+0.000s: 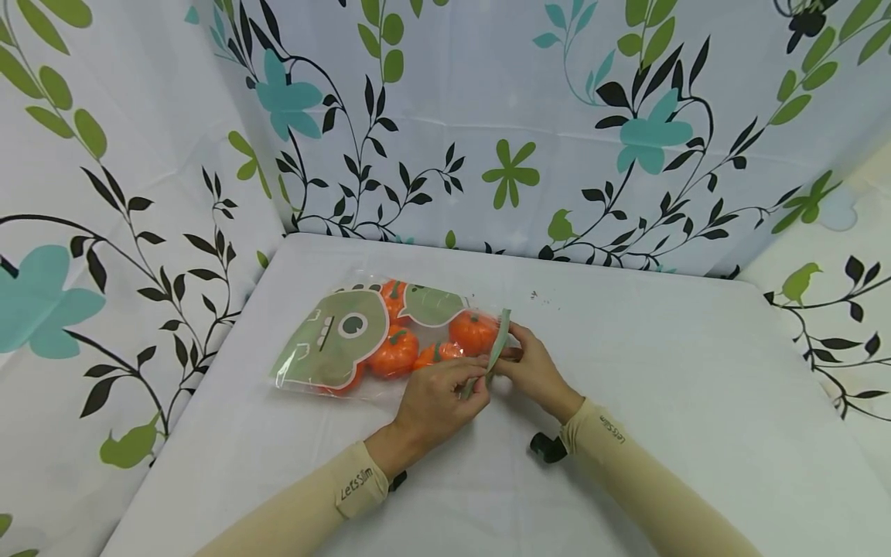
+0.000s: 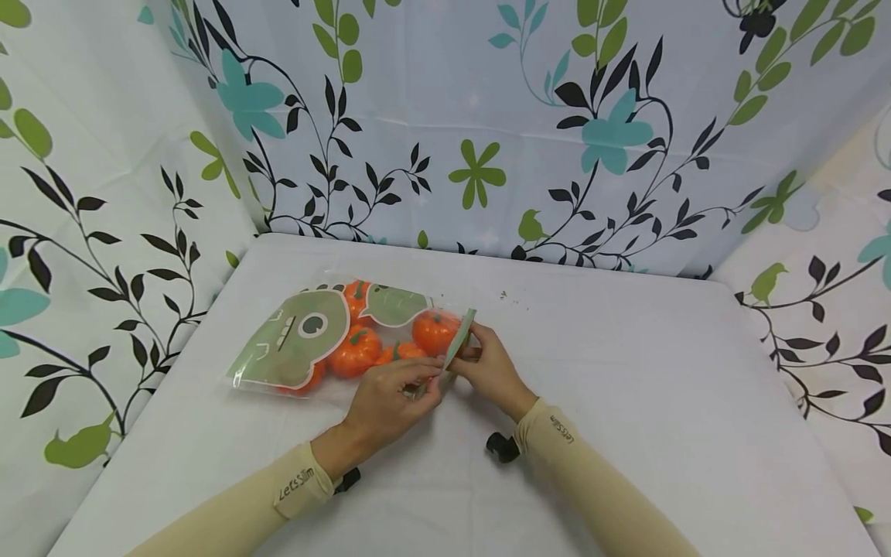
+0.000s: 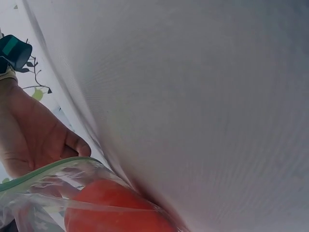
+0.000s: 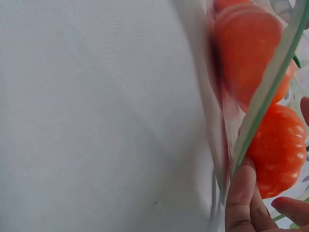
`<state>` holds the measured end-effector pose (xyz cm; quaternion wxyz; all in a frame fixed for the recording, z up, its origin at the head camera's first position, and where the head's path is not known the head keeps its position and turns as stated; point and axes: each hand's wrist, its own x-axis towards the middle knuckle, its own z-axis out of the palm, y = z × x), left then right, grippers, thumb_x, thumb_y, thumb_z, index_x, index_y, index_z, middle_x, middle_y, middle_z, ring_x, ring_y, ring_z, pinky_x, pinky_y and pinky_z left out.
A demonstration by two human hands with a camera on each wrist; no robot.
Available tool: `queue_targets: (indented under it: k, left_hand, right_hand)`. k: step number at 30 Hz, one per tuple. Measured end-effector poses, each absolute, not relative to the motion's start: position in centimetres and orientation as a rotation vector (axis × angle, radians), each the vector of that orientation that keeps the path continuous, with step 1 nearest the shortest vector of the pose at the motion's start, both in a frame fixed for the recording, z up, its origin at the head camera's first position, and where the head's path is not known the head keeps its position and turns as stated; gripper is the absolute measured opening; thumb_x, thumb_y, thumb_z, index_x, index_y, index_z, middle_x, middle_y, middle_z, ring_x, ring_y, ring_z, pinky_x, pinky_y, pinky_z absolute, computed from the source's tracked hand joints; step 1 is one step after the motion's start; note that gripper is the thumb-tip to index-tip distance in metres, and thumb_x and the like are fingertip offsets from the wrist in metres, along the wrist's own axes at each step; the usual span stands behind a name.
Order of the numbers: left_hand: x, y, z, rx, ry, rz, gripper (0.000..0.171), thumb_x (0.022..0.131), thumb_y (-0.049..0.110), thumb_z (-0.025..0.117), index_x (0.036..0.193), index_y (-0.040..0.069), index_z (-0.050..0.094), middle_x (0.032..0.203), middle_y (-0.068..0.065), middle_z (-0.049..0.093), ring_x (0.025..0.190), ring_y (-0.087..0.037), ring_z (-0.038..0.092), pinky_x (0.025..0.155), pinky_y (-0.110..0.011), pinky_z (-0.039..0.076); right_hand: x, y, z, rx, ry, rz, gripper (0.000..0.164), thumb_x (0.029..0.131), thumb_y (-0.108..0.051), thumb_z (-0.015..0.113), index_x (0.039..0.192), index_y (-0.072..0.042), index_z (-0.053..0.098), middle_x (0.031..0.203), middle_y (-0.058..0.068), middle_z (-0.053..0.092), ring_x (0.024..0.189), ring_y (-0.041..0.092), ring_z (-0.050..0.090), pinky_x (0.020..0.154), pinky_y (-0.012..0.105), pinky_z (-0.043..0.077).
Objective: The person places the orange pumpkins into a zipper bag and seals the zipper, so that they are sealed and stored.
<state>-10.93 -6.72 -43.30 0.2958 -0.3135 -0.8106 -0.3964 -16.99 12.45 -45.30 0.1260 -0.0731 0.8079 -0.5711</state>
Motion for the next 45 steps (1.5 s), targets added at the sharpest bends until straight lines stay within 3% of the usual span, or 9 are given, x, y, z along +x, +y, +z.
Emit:
queue_targets:
  k: [9,14,22,27,34,45]
  left_hand:
    - [-11.0,-6.7,-43.2,-0.833,-2.151,-1.041,0.016,0.078,0.002,0.069,0.089,0.002,0.079,0.096,-0.004,0.077,0.076,-0.011,0.071,0.067,-0.019,0.056]
    - [-11.1,-6.7,-43.3,-0.832,-2.15,-1.027,0.015,0.077,0.001,0.07,0.089,0.001,0.079,0.096,-0.005,0.077,0.079,-0.012,0.073,0.068,-0.021,0.057]
    - [-11.2,-6.7,-43.3,-0.838,-2.137,-1.04,0.017,0.077,0.002,0.068,0.089,0.001,0.08,0.095,-0.004,0.077,0.074,-0.012,0.071,0.065,-0.019,0.056]
    - [-11.2,-6.7,-43.2,-0.839,-2.133,-1.017,0.019,0.075,0.001,0.067,0.089,0.002,0.08,0.094,-0.004,0.077,0.075,-0.012,0.071,0.066,-0.02,0.056]
    - [-11.3,-6.6,-43.2,-0.85,-2.145,-0.999,0.019,0.075,0.001,0.068,0.09,0.003,0.08,0.093,-0.002,0.076,0.081,-0.011,0.072,0.073,-0.021,0.057]
    - [-11.4,-6.3,-42.8,-0.841,-2.223,-0.952,0.017,0.077,0.005,0.07,0.09,0.005,0.081,0.095,-0.003,0.077,0.088,-0.014,0.073,0.077,-0.026,0.058]
  right_hand:
    - [-16.2,14.4,-45.0,-0.277,2.439,-1.628,0.062,0.092,-0.023,0.075,0.147,-0.009,0.051,0.136,0.015,0.061,0.111,0.029,0.068,0.084,0.04,0.058]
    - [-15.6,15.1,-45.2,-0.42,2.562,-1.586,0.049,0.091,-0.016,0.075,0.138,-0.008,0.061,0.135,0.012,0.062,0.11,0.029,0.069,0.088,0.043,0.057]
    - [-15.5,14.4,-45.4,-0.726,2.649,-1.432,0.042,0.092,-0.017,0.074,0.133,-0.011,0.065,0.141,0.002,0.058,0.125,0.023,0.058,0.09,0.044,0.055]
    - [-15.9,13.9,-45.5,-0.904,2.76,-1.131,0.05,0.093,-0.018,0.073,0.141,-0.011,0.059,0.151,0.005,0.049,0.134,0.023,0.051,0.096,0.042,0.052]
    - [-16.7,13.2,-45.0,-1.032,2.812,-0.814,0.065,0.099,-0.019,0.063,0.157,-0.006,0.036,0.16,0.015,0.034,0.143,0.029,0.039,0.114,0.044,0.035]
    - [-17.9,12.3,-44.6,-1.134,2.719,-0.84,0.063,0.098,-0.006,0.052,0.158,-0.007,0.033,0.163,0.016,0.027,0.149,0.034,0.028,0.118,0.051,0.026]
